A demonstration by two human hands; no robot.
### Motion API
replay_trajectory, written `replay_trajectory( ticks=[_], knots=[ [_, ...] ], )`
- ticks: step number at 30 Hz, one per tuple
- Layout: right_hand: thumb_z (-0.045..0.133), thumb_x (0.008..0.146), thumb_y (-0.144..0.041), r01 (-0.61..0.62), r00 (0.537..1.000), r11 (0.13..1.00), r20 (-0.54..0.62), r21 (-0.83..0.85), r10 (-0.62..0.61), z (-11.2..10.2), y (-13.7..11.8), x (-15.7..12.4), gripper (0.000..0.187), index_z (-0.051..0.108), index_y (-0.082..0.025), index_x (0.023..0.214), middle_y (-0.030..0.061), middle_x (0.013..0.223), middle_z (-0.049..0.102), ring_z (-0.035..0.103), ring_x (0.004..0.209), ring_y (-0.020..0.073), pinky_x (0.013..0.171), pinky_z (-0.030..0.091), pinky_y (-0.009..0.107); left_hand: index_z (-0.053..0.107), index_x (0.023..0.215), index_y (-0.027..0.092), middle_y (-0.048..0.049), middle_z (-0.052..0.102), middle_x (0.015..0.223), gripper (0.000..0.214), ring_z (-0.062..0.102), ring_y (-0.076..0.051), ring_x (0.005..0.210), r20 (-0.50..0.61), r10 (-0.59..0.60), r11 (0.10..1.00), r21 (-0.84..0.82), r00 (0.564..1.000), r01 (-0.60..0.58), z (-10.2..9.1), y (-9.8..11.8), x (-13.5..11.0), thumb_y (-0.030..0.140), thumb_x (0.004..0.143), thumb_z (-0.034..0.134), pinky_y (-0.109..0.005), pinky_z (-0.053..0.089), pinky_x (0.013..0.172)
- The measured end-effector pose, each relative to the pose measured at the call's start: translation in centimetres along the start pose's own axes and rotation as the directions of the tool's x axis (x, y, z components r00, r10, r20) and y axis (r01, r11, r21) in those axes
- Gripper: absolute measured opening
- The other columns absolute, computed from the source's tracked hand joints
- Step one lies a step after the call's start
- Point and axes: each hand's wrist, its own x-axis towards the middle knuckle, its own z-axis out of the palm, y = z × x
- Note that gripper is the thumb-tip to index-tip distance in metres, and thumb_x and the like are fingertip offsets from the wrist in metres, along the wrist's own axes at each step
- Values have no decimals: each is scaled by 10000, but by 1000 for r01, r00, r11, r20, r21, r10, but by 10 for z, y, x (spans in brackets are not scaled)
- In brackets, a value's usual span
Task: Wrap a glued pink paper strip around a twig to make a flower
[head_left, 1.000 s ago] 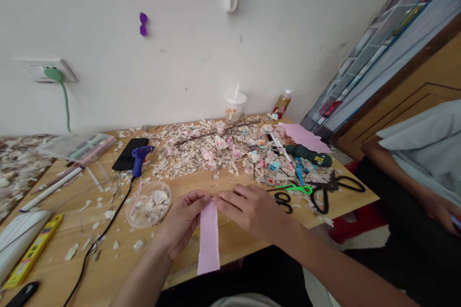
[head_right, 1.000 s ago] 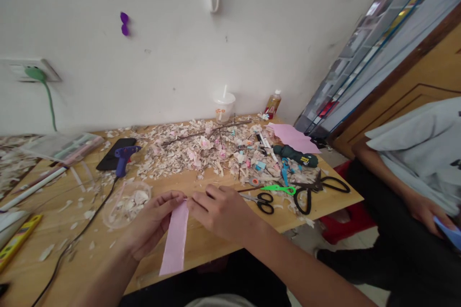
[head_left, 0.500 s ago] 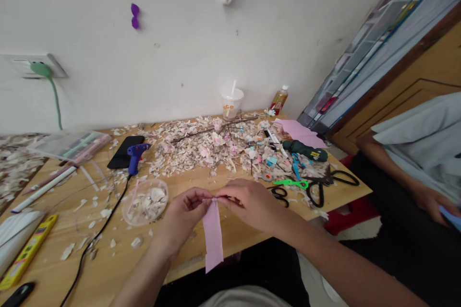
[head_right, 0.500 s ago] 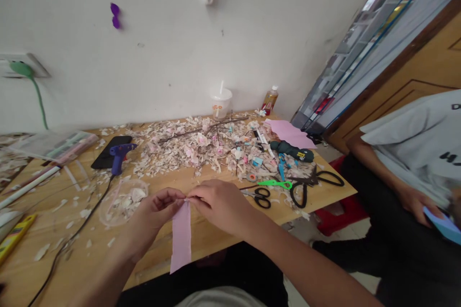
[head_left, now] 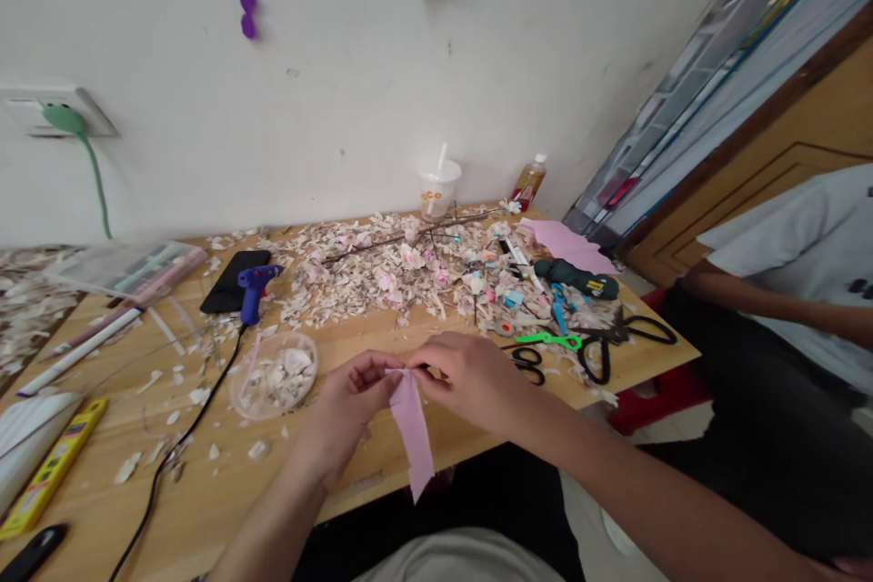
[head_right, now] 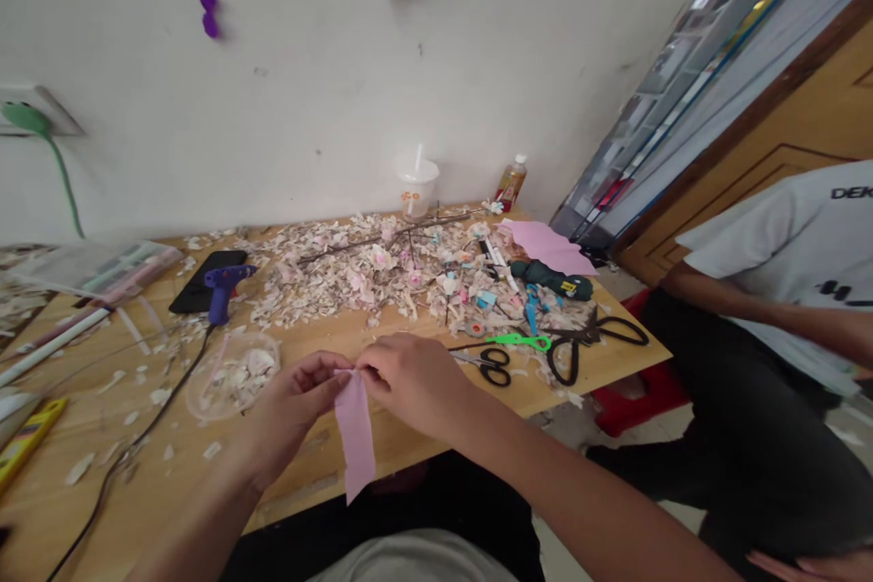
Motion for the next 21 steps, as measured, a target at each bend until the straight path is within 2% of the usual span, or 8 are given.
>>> replay_trajectory(
  ticks=[4, 12, 18, 21],
  knots=[
    [694, 912, -106, 37, 999, 998, -2, -42, -37, 2, 1, -1, 103, 734, -192, 954, 24, 866, 726, 665, 817, 183, 716, 435, 278, 729, 864, 173, -14, 687, 791, 397, 576, -129, 735, 24, -20, 997, -69, 1000, 21, 4, -1, -2, 483, 669, 884, -254, 469, 710],
    [666, 938, -108, 83, 997, 990, 5, -110, -83, 3, -2, -4, 93, 714, -187, 927, 33, 862, 704, 644, 814, 188, 718, 455, 286, 691, 765, 168, 20, 621, 724, 394, 553, -113, 698, -2, -41, 993, -113, 999, 41, 4, -1, 1, 493, 665, 890, -250, 483, 706],
    [690, 914, -102, 51, 998, 990, -18, -128, -54, 4, -2, -6, 95, 718, -190, 935, 24, 859, 727, 676, 815, 180, 718, 466, 277, 754, 924, 178, -37, 730, 860, 414, 623, -170, 819, 42, -18, 998, -60, 999, 21, 3, -1, -2, 489, 685, 887, -288, 490, 791],
    [718, 883, -90, 27, 999, 990, -25, -135, -31, 4, -2, -6, 102, 708, -190, 871, -1, 798, 723, 677, 756, 158, 687, 455, 260, 757, 879, 186, -32, 746, 844, 385, 633, -177, 837, 46, 6, 999, -46, 999, -4, 3, -4, -5, 467, 663, 907, -269, 473, 787]
  ],
)
